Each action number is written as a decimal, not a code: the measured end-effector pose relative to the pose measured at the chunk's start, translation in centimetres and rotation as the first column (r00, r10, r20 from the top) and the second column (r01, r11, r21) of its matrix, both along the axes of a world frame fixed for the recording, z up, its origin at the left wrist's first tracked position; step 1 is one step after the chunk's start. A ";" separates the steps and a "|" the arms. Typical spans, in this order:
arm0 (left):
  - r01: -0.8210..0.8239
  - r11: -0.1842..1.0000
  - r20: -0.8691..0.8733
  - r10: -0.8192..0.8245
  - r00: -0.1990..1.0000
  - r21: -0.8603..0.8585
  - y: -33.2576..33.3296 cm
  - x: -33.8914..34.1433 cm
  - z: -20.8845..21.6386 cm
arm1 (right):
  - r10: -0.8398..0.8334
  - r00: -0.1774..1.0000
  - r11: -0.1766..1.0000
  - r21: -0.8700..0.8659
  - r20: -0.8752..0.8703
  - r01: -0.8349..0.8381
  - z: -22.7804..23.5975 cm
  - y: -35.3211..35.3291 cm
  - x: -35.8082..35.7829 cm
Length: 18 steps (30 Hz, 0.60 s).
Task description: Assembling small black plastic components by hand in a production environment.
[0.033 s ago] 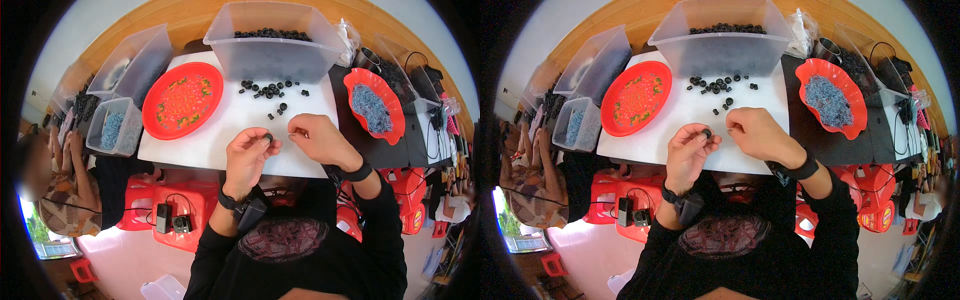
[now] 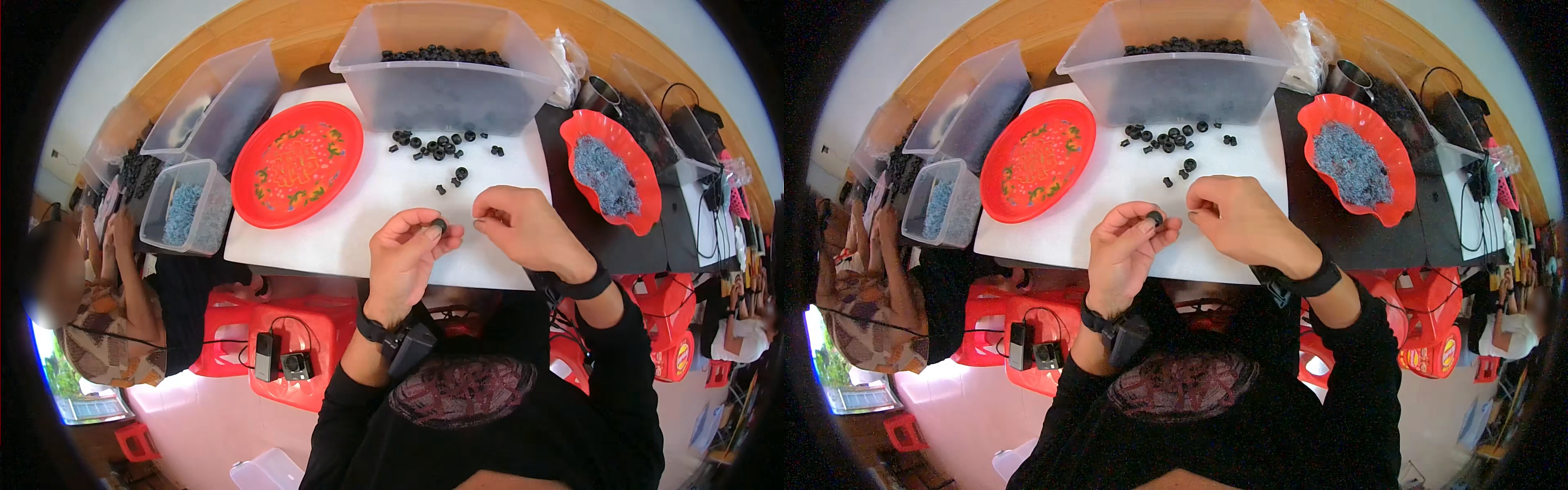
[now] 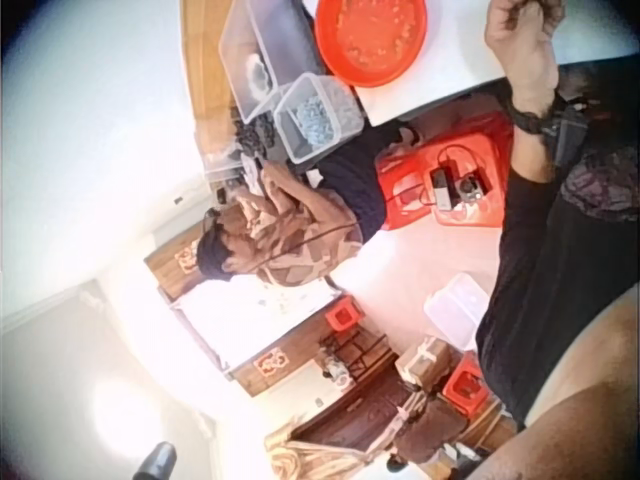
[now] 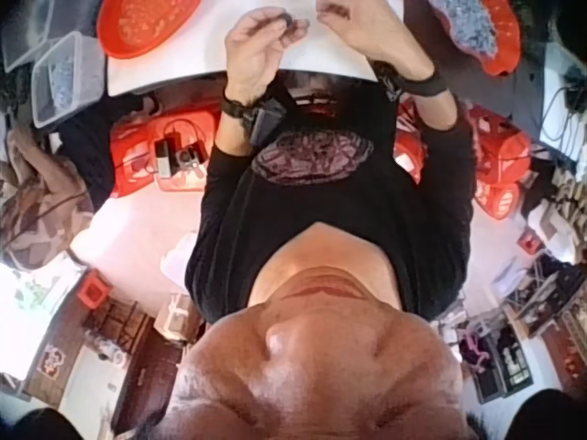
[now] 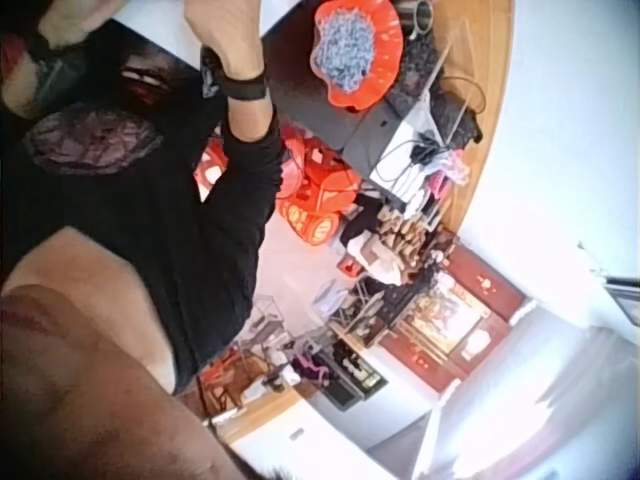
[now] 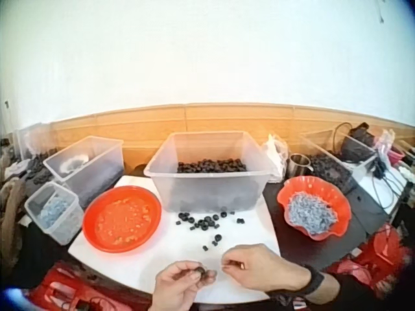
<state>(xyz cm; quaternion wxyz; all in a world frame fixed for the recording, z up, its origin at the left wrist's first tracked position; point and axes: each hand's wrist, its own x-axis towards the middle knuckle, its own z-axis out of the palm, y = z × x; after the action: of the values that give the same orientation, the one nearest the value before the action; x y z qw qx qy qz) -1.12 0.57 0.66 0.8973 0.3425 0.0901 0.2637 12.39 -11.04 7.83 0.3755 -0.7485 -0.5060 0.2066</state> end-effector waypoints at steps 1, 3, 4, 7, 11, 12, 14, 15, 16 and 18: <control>0.004 1.000 -0.002 -0.004 1.000 0.000 -0.2 0.0 0.2 | -0.004 1.000 1.000 0.000 -0.002 0.004 0.3 -0.5 -0.3; -0.026 0.999 0.004 0.026 1.000 0.039 -0.6 0.2 0.5 | -0.046 0.989 0.995 0.086 -0.143 0.059 0.5 -1.5 -0.7; -0.021 0.999 0.003 0.021 1.000 0.042 -0.7 0.4 0.3 | -0.051 0.988 0.994 0.089 -0.144 0.064 0.4 -1.9 -0.9; -0.061 0.952 0.016 0.058 0.998 0.300 -1.3 0.8 0.2 | -0.110 0.980 0.977 0.161 -0.165 0.137 -0.2 -2.8 -1.2; -0.092 0.841 -0.110 0.177 0.978 0.533 -2.3 0.6 0.8 | -0.115 0.976 0.948 0.274 -0.185 0.164 -0.9 -2.9 -1.5; -0.083 0.805 -0.113 0.183 0.977 0.588 -2.5 0.6 0.9 | -0.104 0.986 0.945 0.297 -0.131 0.139 -0.9 -2.8 -1.6; -0.076 0.809 -0.118 0.176 0.977 0.583 -2.9 0.6 1.3 | -0.082 0.988 0.927 0.355 -0.131 0.124 -1.2 -2.7 -2.0; -0.074 0.813 -0.123 0.176 0.977 0.577 -3.0 0.6 1.4 | -0.053 0.990 0.905 0.412 -0.129 0.102 -1.3 -2.6 -2.1; -0.074 0.813 -0.122 0.176 0.977 0.578 -3.1 0.6 1.4 | -0.054 0.990 0.905 0.413 -0.128 0.103 -1.3 -2.5 -2.2; -0.050 0.763 -0.148 0.188 0.971 0.644 -3.3 0.7 1.4 | -0.038 0.996 0.903 0.424 -0.083 0.070 -1.2 -2.4 -2.5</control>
<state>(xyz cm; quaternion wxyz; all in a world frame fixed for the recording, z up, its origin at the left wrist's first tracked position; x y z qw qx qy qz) -0.44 -2.70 2.06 0.6957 0.6441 0.1085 0.2989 9.93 -13.39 6.65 0.5535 -0.6541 -0.5041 0.1078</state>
